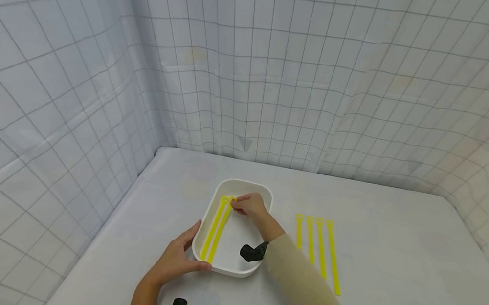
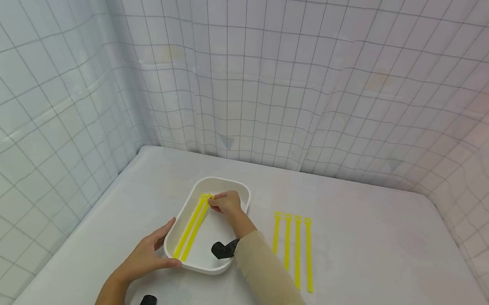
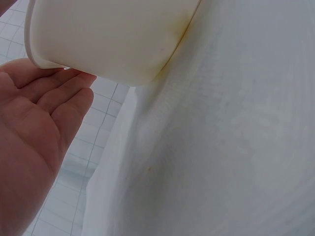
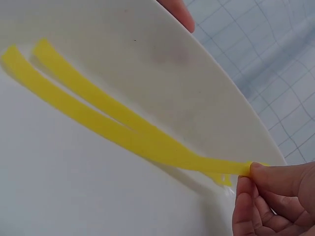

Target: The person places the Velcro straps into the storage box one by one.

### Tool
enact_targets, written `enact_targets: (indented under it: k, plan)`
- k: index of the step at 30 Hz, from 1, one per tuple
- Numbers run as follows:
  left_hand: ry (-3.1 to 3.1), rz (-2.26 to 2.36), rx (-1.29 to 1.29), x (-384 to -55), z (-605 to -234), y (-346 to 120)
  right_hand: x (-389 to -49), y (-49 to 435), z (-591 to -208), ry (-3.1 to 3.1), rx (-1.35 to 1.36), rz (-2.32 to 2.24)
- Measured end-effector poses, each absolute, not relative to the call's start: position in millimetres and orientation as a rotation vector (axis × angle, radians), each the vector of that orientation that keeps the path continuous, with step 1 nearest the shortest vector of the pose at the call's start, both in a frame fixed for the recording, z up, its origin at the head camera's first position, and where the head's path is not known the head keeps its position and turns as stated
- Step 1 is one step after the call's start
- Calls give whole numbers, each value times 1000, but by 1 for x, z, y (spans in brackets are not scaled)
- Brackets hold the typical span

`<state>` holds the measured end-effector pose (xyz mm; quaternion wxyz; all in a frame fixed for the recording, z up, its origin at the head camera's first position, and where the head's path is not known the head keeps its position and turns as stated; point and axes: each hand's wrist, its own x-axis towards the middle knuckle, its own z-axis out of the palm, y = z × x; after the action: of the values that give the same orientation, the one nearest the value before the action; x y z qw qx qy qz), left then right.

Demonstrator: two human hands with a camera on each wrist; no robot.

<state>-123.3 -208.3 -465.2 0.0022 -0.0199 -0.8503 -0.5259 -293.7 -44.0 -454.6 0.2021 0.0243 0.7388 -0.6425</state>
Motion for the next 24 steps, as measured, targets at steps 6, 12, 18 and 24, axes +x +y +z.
enact_targets:
  k: [6,12,18,24]
  plan:
    - [-2662,-1663,-51,-119,-453,-204,-300,-45,-459,2066,78,-1793]
    - [-2678,-1617,-57,-125,-473,-211,-307,-47,-460,2089,113,-1758]
    - [-2651,-1608,-65,-126,-475,-211,-367,-59,-540,2074,77,-1805]
    - [-2657,-1610,-68,-125,-475,-211,-468,-81,-692,2016,97,-1789]
